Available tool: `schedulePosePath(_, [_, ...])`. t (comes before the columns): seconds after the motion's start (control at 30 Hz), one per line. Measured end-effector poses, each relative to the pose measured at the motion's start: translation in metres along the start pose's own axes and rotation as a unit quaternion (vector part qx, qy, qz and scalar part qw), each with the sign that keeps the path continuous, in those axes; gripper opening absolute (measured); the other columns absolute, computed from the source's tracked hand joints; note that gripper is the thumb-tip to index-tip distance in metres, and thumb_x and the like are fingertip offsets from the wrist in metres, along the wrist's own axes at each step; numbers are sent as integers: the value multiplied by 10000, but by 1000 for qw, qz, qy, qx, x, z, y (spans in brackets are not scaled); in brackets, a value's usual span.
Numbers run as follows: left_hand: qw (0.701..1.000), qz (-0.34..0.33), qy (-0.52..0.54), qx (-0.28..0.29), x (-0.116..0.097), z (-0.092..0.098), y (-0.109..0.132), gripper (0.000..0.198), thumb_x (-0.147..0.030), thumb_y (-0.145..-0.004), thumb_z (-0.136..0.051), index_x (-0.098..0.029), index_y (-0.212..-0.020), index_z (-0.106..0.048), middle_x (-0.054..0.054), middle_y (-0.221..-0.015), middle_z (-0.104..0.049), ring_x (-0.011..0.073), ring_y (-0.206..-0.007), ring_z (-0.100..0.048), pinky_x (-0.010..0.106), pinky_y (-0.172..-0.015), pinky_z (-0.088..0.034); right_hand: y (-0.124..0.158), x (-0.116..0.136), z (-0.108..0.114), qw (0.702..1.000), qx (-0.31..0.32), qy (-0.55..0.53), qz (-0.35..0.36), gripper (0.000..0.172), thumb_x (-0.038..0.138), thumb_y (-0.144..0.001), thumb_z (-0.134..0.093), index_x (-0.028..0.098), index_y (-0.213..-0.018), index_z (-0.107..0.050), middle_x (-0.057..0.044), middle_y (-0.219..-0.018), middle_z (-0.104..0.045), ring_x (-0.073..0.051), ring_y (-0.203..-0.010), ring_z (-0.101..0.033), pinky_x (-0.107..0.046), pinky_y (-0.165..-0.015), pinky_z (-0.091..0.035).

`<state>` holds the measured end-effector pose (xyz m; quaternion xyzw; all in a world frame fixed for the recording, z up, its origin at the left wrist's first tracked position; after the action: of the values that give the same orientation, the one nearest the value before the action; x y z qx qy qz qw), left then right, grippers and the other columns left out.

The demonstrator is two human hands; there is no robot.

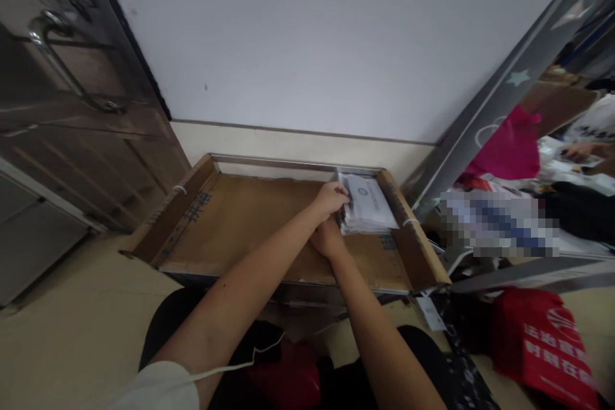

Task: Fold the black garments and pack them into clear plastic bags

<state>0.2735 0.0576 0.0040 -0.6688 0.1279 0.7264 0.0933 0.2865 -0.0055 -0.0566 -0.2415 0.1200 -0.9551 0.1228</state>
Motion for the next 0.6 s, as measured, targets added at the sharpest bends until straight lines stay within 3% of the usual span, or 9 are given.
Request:
schedulePosePath(0.1, [995,9,95,-18,-7,22,12,160,-68,-683,-611,-184,-788,-584,-57,-563,-511,102,-461,-488,224,-492,-380,1,6,9,998,-33,-54,24,388,145,-837,-509,128,-1192,-665,-187,-1280,-655,-334,-1251,-549,-485,-1070,-414])
schedulePosePath(0.23, [962,-55,208,-169,-5,86,43,185,-94,-643,-617,-181,-806,-612,-48,-629,-539,91,-499,-506,207,-495,-393,1,4,16,985,-76,-150,26,279,115,-812,-479,184,-987,-685,-129,-1091,-717,-282,-1088,-624,-457,-1002,-456])
schedulePosePath(0.37, [937,-101,204,-264,26,138,73,178,-144,-671,-617,-176,-842,-659,-22,-713,-590,124,-604,-596,258,-588,-505,1,-4,18,945,-85,-315,-17,298,175,-797,-520,193,-1054,-670,-85,-1015,-741,-249,-1018,-663,-437,-993,-469])
schedulePosePath(0.47, [953,-67,149,-255,58,155,77,262,-141,-670,-656,-153,-916,-748,5,-732,-656,124,-644,-601,268,-662,-518,-2,-5,16,899,-61,-429,-61,394,264,-815,-575,191,-1197,-637,-53,-943,-756,-226,-963,-682,-416,-975,-479])
schedulePosePath(0.6, [981,-76,75,-164,76,154,71,318,-194,-739,-666,-139,-1031,-779,23,-664,-695,132,-592,-599,251,-602,-490,-10,2,10,846,-40,-522,-96,485,307,-799,-632,229,-1278,-616,-1,-824,-726,-201,-851,-681,-383,-909,-510])
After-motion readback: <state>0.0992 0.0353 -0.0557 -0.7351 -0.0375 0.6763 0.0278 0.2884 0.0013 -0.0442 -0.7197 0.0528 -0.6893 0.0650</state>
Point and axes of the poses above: each hand's wrist, its own y-axis away from the middle knuckle, its own z-axis out of the back of the hand, x = y × z, the point moved 6 cm from there along -y, towards the middle knuckle
